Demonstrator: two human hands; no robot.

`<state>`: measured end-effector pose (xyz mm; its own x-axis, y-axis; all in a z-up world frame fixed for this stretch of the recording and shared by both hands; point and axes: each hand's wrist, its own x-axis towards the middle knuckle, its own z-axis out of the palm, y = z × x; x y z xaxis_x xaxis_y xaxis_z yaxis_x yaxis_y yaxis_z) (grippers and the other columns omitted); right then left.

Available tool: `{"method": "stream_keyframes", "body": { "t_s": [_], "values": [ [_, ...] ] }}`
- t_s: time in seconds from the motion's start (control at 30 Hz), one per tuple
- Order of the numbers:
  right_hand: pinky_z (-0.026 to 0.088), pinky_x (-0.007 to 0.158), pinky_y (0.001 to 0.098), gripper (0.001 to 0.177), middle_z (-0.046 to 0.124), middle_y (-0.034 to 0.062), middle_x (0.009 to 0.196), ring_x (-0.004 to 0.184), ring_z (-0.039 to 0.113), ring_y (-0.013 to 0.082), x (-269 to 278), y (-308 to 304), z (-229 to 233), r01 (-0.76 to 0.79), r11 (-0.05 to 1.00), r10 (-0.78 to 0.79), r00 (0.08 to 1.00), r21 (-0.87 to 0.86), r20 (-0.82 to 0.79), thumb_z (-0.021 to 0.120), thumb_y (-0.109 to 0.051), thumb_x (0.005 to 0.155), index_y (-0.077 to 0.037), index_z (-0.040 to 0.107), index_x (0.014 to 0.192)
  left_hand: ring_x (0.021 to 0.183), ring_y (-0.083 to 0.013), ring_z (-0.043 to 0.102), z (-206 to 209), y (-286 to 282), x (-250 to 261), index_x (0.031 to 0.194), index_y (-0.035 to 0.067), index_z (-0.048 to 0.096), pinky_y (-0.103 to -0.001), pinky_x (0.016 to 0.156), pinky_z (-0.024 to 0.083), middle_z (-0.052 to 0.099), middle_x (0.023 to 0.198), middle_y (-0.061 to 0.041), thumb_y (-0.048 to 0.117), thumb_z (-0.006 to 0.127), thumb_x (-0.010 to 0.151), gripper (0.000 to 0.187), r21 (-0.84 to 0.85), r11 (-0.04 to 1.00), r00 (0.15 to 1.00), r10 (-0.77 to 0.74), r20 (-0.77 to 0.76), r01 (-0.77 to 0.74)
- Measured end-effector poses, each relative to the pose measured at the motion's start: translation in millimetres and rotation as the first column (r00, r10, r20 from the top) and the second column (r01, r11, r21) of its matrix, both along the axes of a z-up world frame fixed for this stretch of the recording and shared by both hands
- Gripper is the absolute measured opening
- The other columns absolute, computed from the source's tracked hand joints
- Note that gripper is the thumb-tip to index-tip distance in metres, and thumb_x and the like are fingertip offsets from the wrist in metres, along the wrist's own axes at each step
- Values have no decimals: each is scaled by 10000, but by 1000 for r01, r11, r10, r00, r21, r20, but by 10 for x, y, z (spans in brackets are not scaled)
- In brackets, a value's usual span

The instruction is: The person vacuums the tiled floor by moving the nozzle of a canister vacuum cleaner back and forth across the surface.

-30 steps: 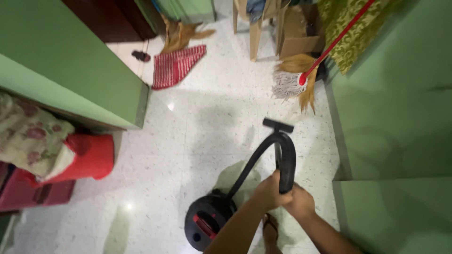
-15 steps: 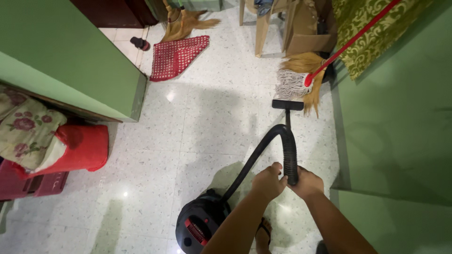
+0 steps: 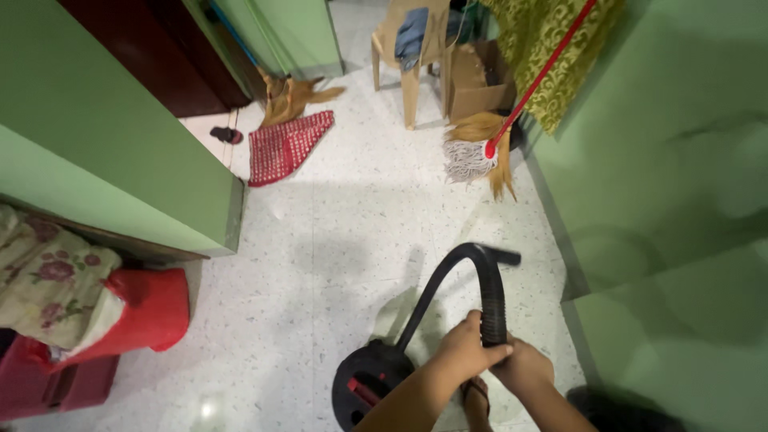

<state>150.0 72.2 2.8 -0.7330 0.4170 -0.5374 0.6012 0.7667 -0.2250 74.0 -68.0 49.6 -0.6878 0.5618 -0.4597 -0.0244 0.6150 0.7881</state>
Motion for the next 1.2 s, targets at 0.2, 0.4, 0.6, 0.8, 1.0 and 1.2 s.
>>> {"method": "stream_keyframes", "body": {
  "t_s": [0.2, 0.4, 0.6, 0.8, 1.0, 1.2],
  "values": [
    [598, 826, 362, 541, 798, -52, 986, 966, 765, 199, 583, -659, 363, -45, 999, 45, 998, -1, 39, 796, -478, 693, -399, 661, 1210, 1070, -342, 704, 292, -590, 503, 1237, 34, 546, -416, 919, 542, 718, 1129, -186, 490, 828, 711, 751, 35, 997, 993, -66, -93, 70],
    [595, 818, 395, 443, 788, 26, 929, 905, 757, 261, 788, -1006, 775, 34, 999, -34, 999, -17, -42, 757, -471, 725, -346, 698, 1145, 1012, -381, 714, 601, -844, 708, 1207, 9, 565, -442, 894, 550, 728, 1064, -222, 440, 822, 774, 663, 68, 998, 985, 17, -169, -6],
    [596, 836, 396, 377, 781, 49, 931, 921, 752, 261, 751, -921, 709, -30, 1000, 30, 1000, 5, -7, 752, -456, 726, -202, 746, 1004, 987, -406, 706, 520, -717, 668, 1203, -22, 515, -459, 862, 549, 708, 1043, -245, 343, 816, 804, 618, 104, 995, 985, 30, -168, -12],
    [578, 834, 403, 521, 766, 47, 992, 954, 735, 275, 506, -333, 299, 0, 994, -5, 999, -106, -50, 790, -364, 724, -263, 627, 1209, 1024, -422, 696, 159, -194, 488, 1239, -22, 470, -464, 884, 545, 694, 1079, -257, 287, 793, 829, 607, 157, 987, 993, 47, -107, -29],
    [578, 864, 403, 599, 725, 41, 1197, 1030, 717, 287, 158, 548, -277, -39, 988, 3, 973, -152, -232, 763, -270, 771, -254, 555, 1332, 1064, -464, 659, -284, 671, 20, 1291, -33, 445, -483, 912, 527, 671, 1115, -295, 227, 762, 849, 603, 132, 990, 987, 66, -147, -47],
    [543, 960, 407, 731, 599, 97, 1392, 1179, 637, 333, 110, 1205, -403, -82, 984, 38, 964, -159, -264, 758, -299, 807, -259, 465, 1475, 1149, -487, 601, -961, 1292, -366, 1440, -47, 341, -485, 973, 504, 591, 1266, -334, 205, 736, 893, 720, 42, 997, 956, 68, -284, -59]
  ]
}}
